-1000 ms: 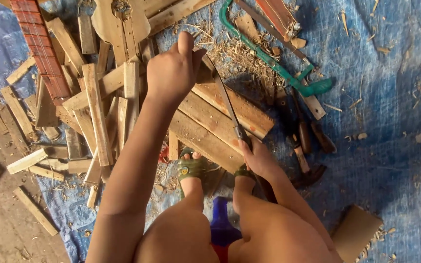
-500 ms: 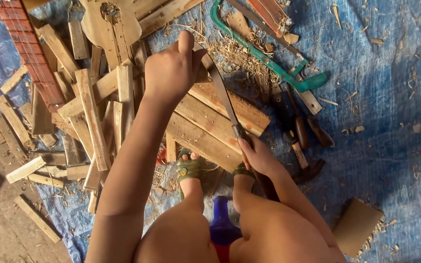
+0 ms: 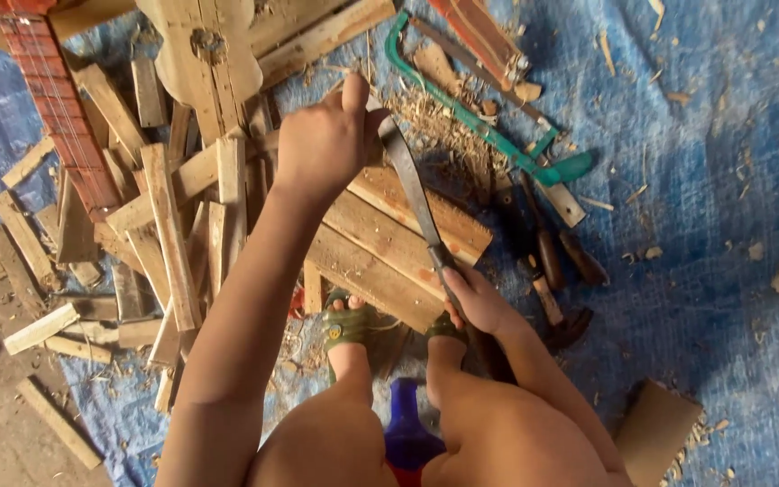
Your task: Shaping and cutting wooden components for instrument making using a sickle and a hacksaw.
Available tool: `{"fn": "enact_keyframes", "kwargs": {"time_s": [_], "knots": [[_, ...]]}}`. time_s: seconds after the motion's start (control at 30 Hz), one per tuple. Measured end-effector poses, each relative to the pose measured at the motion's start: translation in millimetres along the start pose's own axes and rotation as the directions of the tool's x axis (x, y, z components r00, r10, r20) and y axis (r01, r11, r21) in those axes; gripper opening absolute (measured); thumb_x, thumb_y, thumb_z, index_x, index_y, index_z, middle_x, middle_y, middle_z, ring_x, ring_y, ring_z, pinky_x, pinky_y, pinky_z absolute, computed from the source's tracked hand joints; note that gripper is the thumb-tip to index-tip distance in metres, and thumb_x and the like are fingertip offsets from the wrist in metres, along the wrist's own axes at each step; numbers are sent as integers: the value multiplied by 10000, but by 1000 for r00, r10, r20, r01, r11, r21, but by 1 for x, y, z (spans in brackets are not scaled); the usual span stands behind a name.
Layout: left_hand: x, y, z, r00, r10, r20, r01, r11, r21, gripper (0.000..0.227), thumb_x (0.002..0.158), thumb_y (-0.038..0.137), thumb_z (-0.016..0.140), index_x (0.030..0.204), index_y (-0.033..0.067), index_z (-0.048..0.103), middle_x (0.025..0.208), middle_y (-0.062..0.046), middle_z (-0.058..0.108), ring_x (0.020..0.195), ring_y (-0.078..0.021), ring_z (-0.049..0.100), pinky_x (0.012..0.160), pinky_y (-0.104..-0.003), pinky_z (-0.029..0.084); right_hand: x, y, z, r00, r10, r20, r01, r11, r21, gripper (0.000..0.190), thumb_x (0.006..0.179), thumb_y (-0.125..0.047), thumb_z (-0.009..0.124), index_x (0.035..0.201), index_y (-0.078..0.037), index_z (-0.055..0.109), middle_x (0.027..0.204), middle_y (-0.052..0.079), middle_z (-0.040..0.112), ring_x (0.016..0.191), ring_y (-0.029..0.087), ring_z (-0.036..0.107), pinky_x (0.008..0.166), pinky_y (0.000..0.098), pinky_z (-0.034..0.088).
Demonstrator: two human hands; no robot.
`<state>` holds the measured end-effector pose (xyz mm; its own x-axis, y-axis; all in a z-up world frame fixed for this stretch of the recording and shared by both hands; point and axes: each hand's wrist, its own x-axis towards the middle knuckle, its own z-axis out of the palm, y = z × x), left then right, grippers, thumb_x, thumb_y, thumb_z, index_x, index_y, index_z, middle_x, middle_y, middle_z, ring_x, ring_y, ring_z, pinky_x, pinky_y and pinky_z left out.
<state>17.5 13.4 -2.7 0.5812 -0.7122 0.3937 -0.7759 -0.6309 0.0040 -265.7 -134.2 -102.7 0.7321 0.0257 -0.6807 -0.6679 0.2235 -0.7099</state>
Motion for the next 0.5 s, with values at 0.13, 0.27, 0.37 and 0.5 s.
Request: {"fn": "enact_keyframes", "kwargs": {"time_s": [0.13, 0.27, 0.37, 0.5], "knots": [[-1, -5, 5, 1000, -22, -20, 23, 998, 52, 361, 1092, 407, 628, 1015, 83, 489, 610, 1, 613, 359, -100, 445, 316, -255, 330, -6, -22, 10, 999, 25, -40, -25, 1000, -6, 285, 1078, -304, 429, 1072, -44, 545, 615, 67, 545, 421, 156, 453, 447, 318, 400], [0, -7, 4, 998, -39, -39, 40, 999, 24, 345, 1072, 371, 662, 1021, 100, 456, 642, -12, 644, 354, -154, 496, 320, -287, 329, -26, -48, 19, 989, -13, -145, -25, 966, -257, 307, 1054, -327, 463, 1107, -47, 578, 616, 44, 559, 446, 154, 487, 482, 322, 455], [-3, -9, 6, 999, -28, -37, 31, 994, 100, 374, 1090, 430, 637, 1006, 113, 456, 627, 20, 632, 351, -111, 481, 325, -251, 311, -18, -37, 15, 993, -24, -119, -11, 960, -281, 293, 1063, -335, 458, 1012, -62, 551, 609, 44, 568, 434, 158, 492, 479, 329, 461], [2, -11, 8, 1000, 8, -7, -7, 990, 143, 366, 1120, 432, 563, 977, 110, 464, 559, 53, 545, 351, -76, 385, 315, -244, 279, 3, -14, 4, 997, 41, -71, -46, 996, -70, 325, 1073, -361, 458, 992, -52, 521, 596, 58, 537, 419, 161, 464, 434, 325, 412]]}}
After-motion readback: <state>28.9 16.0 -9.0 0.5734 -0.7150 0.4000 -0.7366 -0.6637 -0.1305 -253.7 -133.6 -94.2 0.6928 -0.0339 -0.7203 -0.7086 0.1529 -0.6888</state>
